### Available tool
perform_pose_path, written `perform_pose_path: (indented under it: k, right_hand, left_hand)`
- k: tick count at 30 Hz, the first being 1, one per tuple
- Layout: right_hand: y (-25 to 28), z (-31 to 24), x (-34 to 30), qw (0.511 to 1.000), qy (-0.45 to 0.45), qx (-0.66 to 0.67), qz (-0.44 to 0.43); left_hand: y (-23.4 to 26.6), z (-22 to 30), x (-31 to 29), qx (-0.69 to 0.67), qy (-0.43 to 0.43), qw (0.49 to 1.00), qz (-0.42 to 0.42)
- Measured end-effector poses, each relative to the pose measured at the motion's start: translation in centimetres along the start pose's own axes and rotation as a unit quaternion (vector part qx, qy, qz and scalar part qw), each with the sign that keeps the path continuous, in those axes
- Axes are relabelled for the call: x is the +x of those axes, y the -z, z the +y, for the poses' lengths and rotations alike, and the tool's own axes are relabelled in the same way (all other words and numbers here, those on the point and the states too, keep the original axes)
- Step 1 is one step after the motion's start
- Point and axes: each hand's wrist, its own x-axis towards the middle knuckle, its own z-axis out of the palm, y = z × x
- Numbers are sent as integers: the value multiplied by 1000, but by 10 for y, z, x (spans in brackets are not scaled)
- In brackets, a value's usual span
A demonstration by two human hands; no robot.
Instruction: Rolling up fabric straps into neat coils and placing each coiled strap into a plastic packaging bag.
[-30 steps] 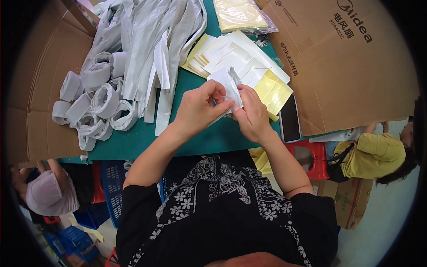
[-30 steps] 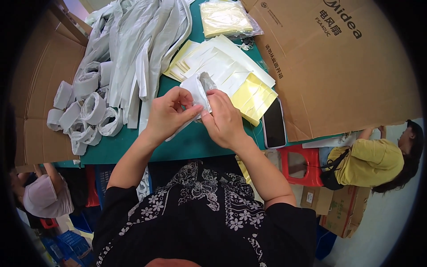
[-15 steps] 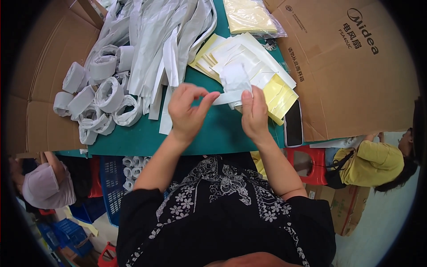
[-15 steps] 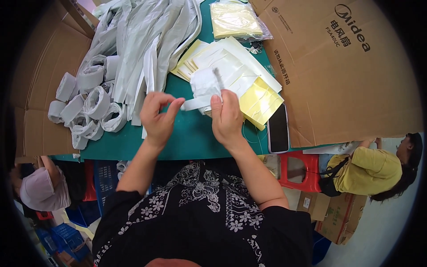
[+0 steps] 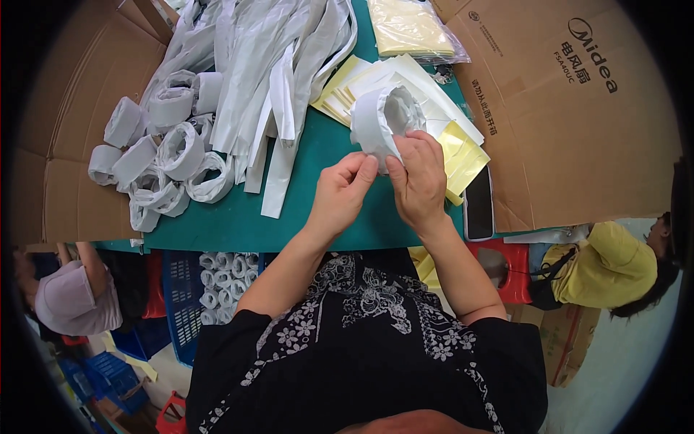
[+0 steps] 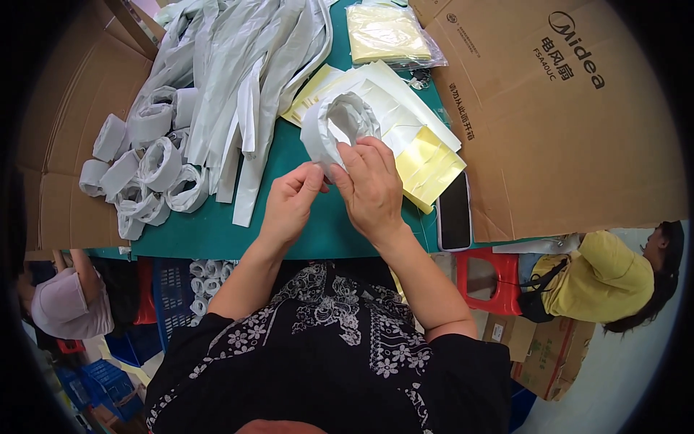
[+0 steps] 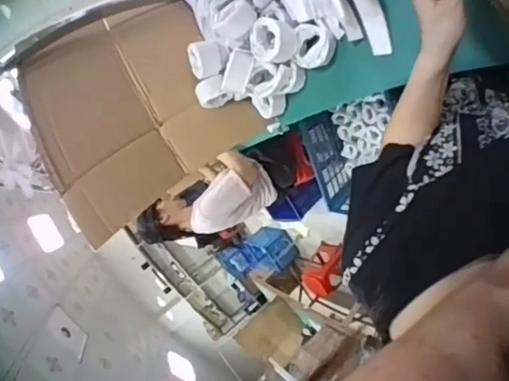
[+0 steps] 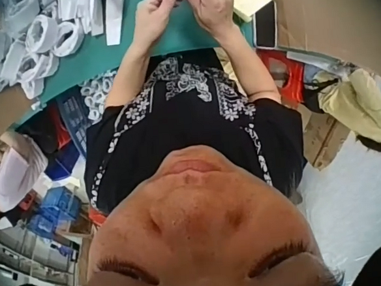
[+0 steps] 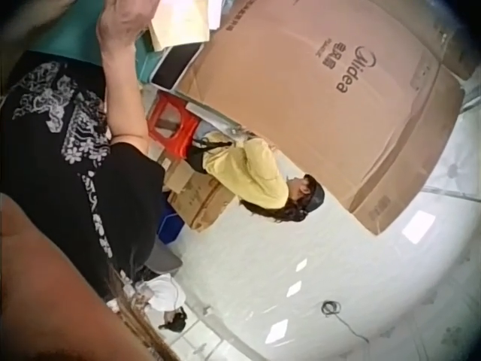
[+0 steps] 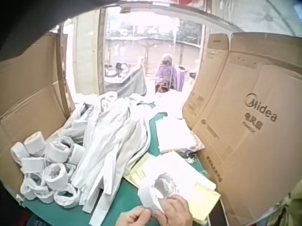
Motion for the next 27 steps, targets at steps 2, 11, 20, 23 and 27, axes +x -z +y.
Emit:
perform_pose_path:
  k: [2,11,20,23,27]
  right_hand:
    - [6,0,2,1000,13,5,-4]
    - [11,-13,9,973,49,220,-46]
    - [6,-2,11,984,19,164,-61]
    - [7,4,17,988,97,103,-66]
    - [4,-3,16,974,167,118,-99]
  left_hand:
    - [-2,8,1,-84,35,996,-9]
    - [22,0,2,-293,-4,944,-153]
    - [29,-11,-4,-13,-29,989,142]
    - [40,29,-5,297,-251,909,152]
    - [33,64,6,455,-273,847,37]
